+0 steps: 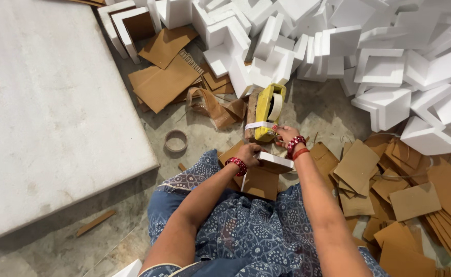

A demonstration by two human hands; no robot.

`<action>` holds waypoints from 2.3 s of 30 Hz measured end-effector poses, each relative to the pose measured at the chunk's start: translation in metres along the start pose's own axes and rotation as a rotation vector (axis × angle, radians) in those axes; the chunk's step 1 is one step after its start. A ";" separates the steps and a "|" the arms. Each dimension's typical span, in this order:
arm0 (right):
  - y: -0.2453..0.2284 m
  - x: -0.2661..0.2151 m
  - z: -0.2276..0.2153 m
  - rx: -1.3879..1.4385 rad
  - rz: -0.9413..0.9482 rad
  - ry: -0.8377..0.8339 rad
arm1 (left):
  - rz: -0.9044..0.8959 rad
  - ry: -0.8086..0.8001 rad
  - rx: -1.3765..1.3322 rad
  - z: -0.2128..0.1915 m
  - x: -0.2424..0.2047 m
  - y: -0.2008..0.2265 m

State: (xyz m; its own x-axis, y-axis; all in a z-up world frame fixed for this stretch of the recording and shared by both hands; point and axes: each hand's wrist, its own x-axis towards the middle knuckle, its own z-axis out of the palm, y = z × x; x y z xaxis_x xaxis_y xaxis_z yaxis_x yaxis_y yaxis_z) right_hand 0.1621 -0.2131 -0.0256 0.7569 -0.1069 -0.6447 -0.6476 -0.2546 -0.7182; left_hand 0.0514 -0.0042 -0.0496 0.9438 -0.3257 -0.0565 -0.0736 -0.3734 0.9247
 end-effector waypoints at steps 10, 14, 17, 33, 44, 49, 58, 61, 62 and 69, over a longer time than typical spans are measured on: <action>0.075 -0.078 0.021 0.244 -0.361 0.057 | 0.052 -0.023 -0.009 0.014 0.017 -0.035; 0.108 -0.165 0.036 0.463 -0.102 -0.142 | -0.180 -0.127 -0.053 -0.002 0.004 -0.001; 0.129 -0.178 0.046 0.545 -0.013 -0.150 | -0.168 -0.127 0.036 -0.006 0.001 0.014; 0.209 -0.083 0.098 0.441 -0.167 0.067 | 0.061 -0.220 0.051 -0.011 -0.017 0.009; 0.187 -0.089 0.086 -0.183 -0.391 0.156 | -0.163 -0.095 0.057 0.029 -0.005 -0.053; 0.094 -0.134 0.020 -0.599 -0.245 -0.060 | -0.060 0.037 0.017 0.047 -0.010 -0.073; 0.020 -0.062 0.026 0.085 -0.028 -0.126 | -0.045 0.054 -0.022 0.040 -0.017 -0.055; 0.038 -0.051 0.031 0.235 -0.051 -0.103 | -0.059 0.051 -0.018 0.038 -0.019 -0.051; 0.044 -0.045 0.033 0.234 -0.079 -0.064 | -0.057 0.049 -0.011 0.037 -0.017 -0.049; 0.087 0.007 0.036 -0.501 -0.179 -0.008 | 0.037 0.157 0.087 0.046 -0.025 -0.033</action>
State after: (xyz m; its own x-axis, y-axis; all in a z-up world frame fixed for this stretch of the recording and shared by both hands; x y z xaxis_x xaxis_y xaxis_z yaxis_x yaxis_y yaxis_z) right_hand 0.1078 -0.2018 -0.1024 0.8499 -0.0132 -0.5268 -0.3858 -0.6966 -0.6049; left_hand 0.0153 -0.0237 -0.0962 0.9780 -0.2041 0.0427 -0.1305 -0.4393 0.8888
